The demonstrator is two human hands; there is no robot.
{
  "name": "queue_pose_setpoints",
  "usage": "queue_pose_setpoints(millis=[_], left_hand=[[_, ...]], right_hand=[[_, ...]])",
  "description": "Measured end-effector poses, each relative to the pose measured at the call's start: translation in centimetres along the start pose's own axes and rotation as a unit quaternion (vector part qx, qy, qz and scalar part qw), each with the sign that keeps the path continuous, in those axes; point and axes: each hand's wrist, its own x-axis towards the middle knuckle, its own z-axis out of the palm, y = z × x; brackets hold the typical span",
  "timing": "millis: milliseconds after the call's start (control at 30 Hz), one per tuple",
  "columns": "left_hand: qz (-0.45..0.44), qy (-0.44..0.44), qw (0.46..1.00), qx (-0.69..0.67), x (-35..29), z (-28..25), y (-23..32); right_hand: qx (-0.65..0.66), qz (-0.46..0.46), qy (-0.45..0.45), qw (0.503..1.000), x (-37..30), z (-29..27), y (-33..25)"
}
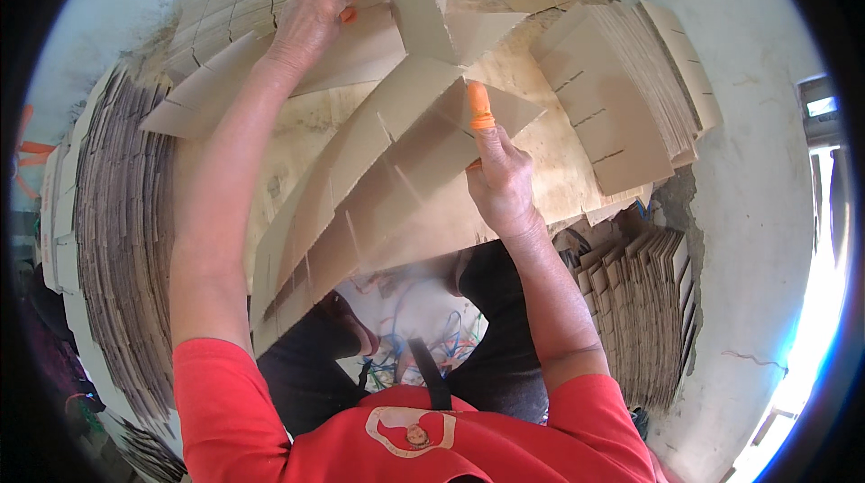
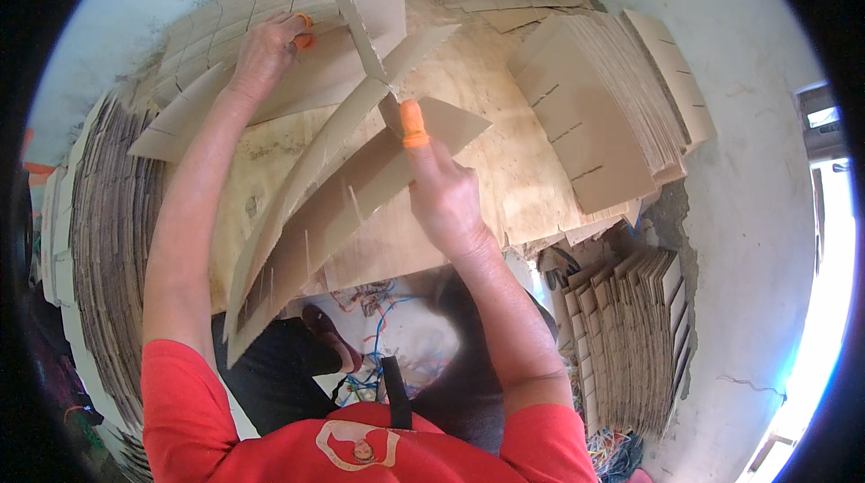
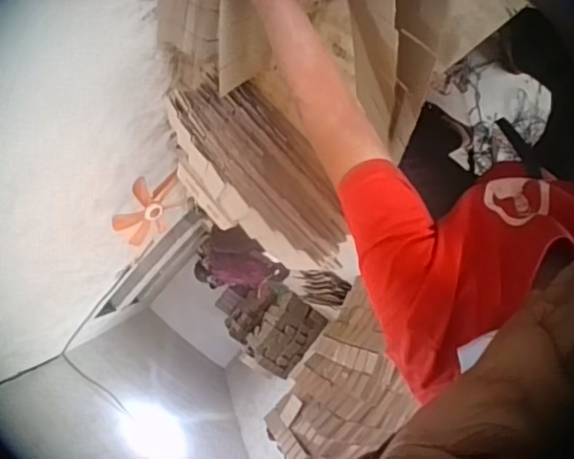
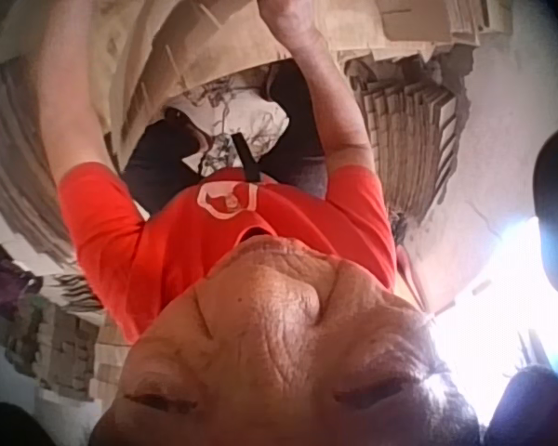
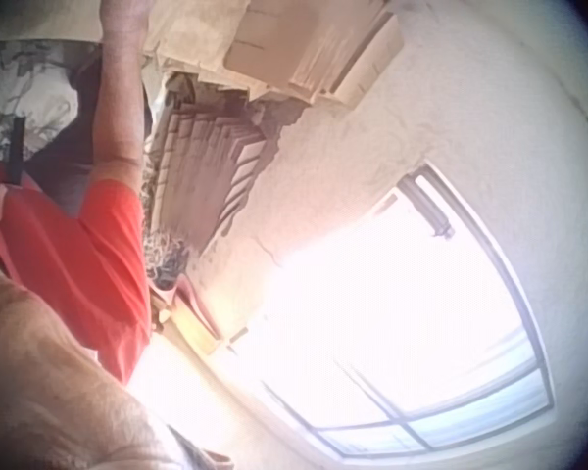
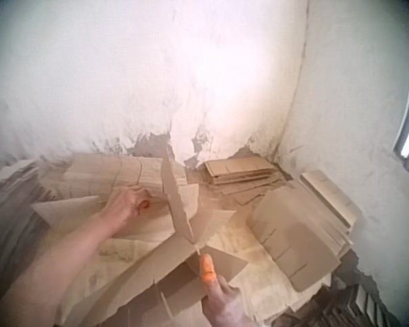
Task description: The person sits on the floor and repeatedly folds pre-cut cardboard sheets into multi-compartment dividers. They align the scored lines, press the folds, and stack the finished dividers on a nearby pile.
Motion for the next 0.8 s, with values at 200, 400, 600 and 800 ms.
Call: queue_pose_setpoints(millis=[200,400,600,800], left_hand=[[0.062,0.071,0.996,0.011,0.3,-1.9,3.0],[0.059,0.083,0.995,0.010,0.4,-2.9,2.7],[0.071,0.105,0.992,-0.022,-0.6,-4.7,4.8],[0.063,0.111,0.988,-0.090,-1.9,-7.3,7.5]], right_hand=[[-0.009,0.009,-0.026,1.000,-0.2,-0.9,0.3],[0.009,-0.002,-0.018,1.000,-0.5,-1.8,-0.6],[-0.009,0.006,-0.015,1.000,-0.8,-3.0,-1.4],[0.009,0.019,0.024,0.999,-2.2,-5.1,-2.8]])
